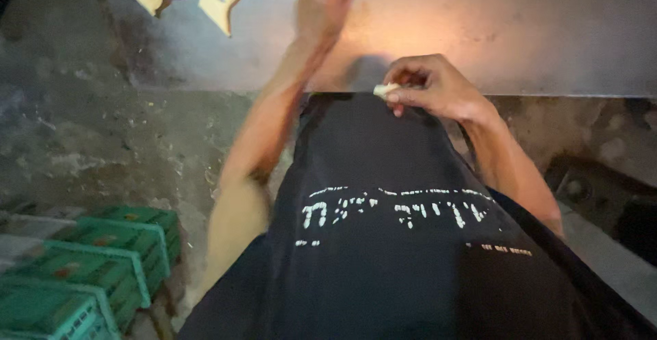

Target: The person stands at a metal workbench in a bakery and shapes small pieces of dough by hand, rolling and pressing each piece on the bench before placing the formed dough balls onto a tray with other finished dough pieces. They work through the dough pieces one at a time across the episode.

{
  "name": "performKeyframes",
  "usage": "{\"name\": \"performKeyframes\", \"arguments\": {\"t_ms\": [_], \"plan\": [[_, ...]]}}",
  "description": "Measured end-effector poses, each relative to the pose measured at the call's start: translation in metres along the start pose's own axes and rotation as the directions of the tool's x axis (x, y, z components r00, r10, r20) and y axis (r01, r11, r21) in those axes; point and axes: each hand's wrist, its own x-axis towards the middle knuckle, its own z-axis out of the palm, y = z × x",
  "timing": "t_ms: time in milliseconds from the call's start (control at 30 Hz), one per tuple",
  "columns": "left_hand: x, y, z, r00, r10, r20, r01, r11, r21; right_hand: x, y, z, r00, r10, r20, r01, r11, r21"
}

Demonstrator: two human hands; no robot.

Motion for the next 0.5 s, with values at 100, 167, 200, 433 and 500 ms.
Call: {"name": "performKeyframes", "arguments": {"t_ms": [100, 167, 200, 433, 500], "plan": [[-0.044, -0.026, -0.046, 0.940, 0.278, 0.197, -0.306, 0.944, 0.127, -0.020, 0.040, -0.018, 0.851, -0.252, -0.460, 0.052, 0.913, -0.404], [-0.047, -0.042, -0.051, 0.915, 0.326, 0.236, -0.375, 0.904, 0.206, -0.011, 0.064, -0.040, 0.727, -0.588, -0.353, 0.036, 0.547, -0.836], [-0.048, -0.045, -0.048, 0.917, 0.353, 0.187, -0.391, 0.887, 0.243, 0.001, 0.072, -0.049, 0.672, -0.707, -0.219, -0.013, 0.285, -0.959], [-0.059, -0.015, -0.009, 0.940, 0.319, 0.123, -0.314, 0.948, -0.058, 0.084, 0.093, -0.035, 0.707, -0.598, -0.377, 0.087, 0.603, -0.793], [-0.073, -0.017, -0.028, 0.932, 0.344, 0.110, -0.324, 0.931, -0.170, 0.067, 0.098, -0.031, 0.707, -0.678, -0.201, 0.194, 0.459, -0.867]]}}
